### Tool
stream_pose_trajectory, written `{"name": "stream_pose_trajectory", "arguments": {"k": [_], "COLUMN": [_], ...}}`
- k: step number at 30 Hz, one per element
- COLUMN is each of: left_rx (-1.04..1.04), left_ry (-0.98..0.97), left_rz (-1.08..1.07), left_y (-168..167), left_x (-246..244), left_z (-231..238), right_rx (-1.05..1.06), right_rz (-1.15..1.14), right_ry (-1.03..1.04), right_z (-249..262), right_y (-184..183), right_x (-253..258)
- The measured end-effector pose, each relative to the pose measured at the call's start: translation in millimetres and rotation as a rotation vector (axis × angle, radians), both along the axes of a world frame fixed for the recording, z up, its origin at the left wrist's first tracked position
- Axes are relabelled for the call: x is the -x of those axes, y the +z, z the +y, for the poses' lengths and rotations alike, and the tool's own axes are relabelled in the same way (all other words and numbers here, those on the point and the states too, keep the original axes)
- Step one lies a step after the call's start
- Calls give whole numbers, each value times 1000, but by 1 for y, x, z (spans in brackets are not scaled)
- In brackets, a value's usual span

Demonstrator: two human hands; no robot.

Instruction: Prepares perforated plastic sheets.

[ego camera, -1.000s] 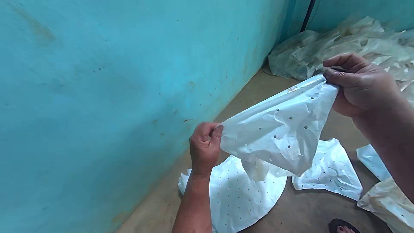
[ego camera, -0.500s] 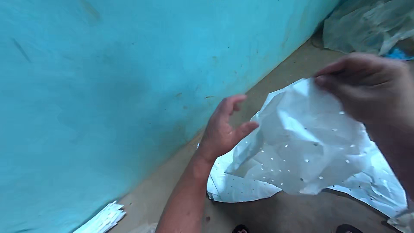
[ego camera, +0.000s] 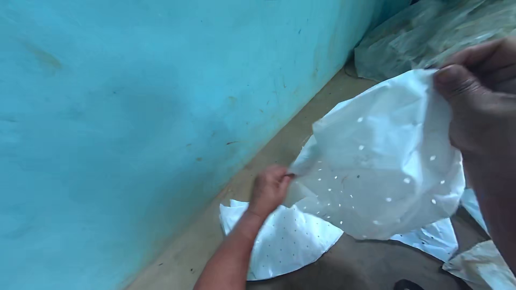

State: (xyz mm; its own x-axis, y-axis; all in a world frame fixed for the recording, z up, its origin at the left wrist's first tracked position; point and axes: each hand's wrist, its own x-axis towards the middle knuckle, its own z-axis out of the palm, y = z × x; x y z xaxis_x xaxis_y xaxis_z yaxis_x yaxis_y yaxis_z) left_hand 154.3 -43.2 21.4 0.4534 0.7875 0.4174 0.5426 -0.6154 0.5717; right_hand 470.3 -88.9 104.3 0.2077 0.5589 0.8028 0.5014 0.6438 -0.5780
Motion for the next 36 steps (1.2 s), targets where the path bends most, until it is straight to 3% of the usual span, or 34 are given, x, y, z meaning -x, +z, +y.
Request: {"name": "stream_pose_trajectory", "arguments": {"k": [4, 6, 8, 10, 14, 17, 20, 23, 25, 28, 30, 33, 36], "left_rx": [87, 92, 101, 63, -151, -211, -120, 25, 80, 43, -23, -119, -81], "left_ry": [144, 191, 241, 197, -20, -84, -5, 95, 69, -55, -86, -11, 66], "left_rz": [-41, -34, -13, 1, 114, 254, 370, 311, 205, 90, 143, 254, 197], "left_y": [18, 31, 39, 43, 49, 54, 53, 50, 51, 56, 61, 69, 74], "left_x": [61, 69, 66, 55, 17, 13, 43, 57, 46, 20, 10, 25, 45], "left_z": [22, 17, 11, 3, -9, -10, 0, 3, -2, -12, -18, -19, -20], "right_rx": [74, 170, 289, 329, 187, 105, 193, 245, 255, 234, 100, 124, 176], "right_rz": [47, 54, -83, -312, -671, -689, -664, -667, -716, -771, -745, -713, -688], "right_ry": [-59, -57, -223, -296, 66, 250, 298, 155, 82, 143, 159, 178, 132], "right_z": [13, 20, 25, 23, 10, 14, 17, 24, 22, 10, 9, 14, 22], "right_y": [-15, -22, -25, -19, -18, -48, -38, -31, -24, -20, -29, -26, -20], "right_x": [-57, -65, -70, -55, 46, 86, 54, 25, 36, 85, 108, 97, 75]}}
